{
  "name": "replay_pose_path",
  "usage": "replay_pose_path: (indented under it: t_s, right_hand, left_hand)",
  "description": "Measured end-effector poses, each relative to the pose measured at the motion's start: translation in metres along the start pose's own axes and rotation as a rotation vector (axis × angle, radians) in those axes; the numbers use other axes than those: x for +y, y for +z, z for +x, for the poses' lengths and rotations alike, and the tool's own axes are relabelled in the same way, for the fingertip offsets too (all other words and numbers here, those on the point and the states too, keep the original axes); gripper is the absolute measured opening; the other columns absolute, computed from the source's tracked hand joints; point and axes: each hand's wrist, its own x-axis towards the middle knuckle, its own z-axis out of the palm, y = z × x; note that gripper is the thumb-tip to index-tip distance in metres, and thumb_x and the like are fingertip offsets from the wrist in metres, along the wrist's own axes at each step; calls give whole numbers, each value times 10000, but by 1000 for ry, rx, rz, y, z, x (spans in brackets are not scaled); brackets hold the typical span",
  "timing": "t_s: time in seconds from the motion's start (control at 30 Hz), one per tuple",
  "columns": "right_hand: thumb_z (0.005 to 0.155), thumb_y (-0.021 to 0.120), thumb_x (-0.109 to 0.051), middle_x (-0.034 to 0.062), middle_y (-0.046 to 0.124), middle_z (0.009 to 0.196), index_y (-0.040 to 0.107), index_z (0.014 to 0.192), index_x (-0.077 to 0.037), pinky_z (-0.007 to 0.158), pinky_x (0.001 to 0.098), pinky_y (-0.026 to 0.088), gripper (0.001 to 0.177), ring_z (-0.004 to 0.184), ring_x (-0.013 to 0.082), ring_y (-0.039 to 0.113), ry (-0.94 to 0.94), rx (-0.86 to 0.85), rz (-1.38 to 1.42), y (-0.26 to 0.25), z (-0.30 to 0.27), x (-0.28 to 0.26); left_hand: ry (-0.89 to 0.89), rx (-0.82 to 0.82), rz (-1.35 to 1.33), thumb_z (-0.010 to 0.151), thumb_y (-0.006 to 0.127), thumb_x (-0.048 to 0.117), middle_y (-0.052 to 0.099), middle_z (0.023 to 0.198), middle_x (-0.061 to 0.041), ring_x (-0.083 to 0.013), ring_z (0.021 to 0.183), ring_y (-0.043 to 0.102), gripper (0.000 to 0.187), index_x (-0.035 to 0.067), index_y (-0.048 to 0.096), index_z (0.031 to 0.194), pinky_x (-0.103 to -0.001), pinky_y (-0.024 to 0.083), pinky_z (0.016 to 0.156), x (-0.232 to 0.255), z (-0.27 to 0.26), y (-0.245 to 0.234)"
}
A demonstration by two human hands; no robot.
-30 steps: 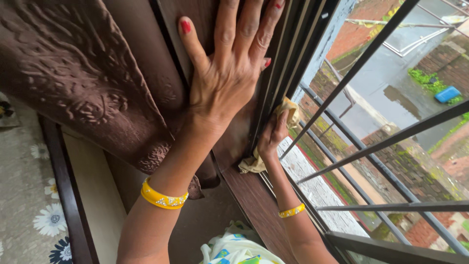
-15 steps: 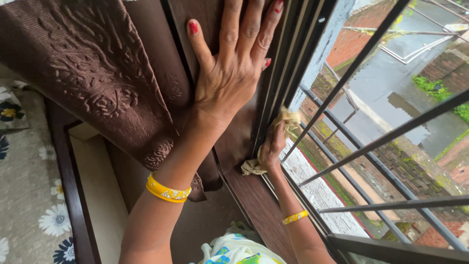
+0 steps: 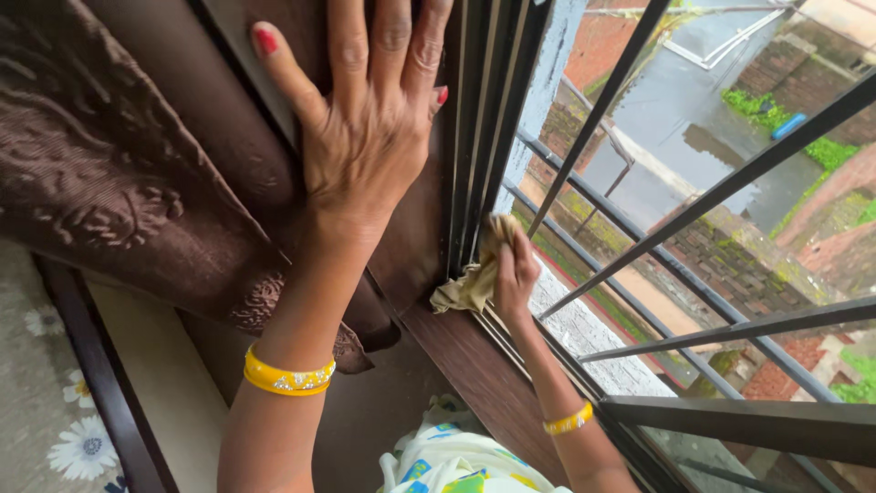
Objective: The person cleans a window and its frame using a cloth and a spray bottle, wiping the wooden panel, the glass, and the metal sliding tracks.
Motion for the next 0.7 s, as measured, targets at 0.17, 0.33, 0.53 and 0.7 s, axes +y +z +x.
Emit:
replay_pose_path:
  t_s: [0.17,0.33,0.53,0.7]
  right_hand:
    - [995,528,8,214,714,1032,531,1442,26,710,375,584,447,817,270,704,-394,-37,-330,35,40,-8]
    - [997,535,-13,204,686,876,521,1455,-11,663,436,539,458,740,312,693,-195,-82,-357,38,-4,63]
    - [996,567,-202,229,678,780,666,1235,-135,659,515,491,268,710,403,657,75,-273,-618,35,-35,150]
    - [957,551,-127,181,674,755,681,1082,-58,670,482,511,194,685,335,669,134,-282,-432,27,-21,137]
  left_hand:
    - [-7,-23,-8,1092,560,312,299,1692,-133,-427,1547,311,679,132,232,1659,-835,127,1084,-1,2,-1]
    - [1,3,48,1072,518,256,294,1694,-125,-425,1531,322,653,142,235,1649,-840,128,1056,-1,2,6]
    - [6,-18,-1,1102,532,285,280,1703,-120,-420,1515,309,638,140,253,1657,-865,128,1024,-2,1,3]
    - [-3,-22,-49,1104,536,246,372,1661,-114,-444,1460,351,584,103,349,1638,-871,151,986,-3,8,-3]
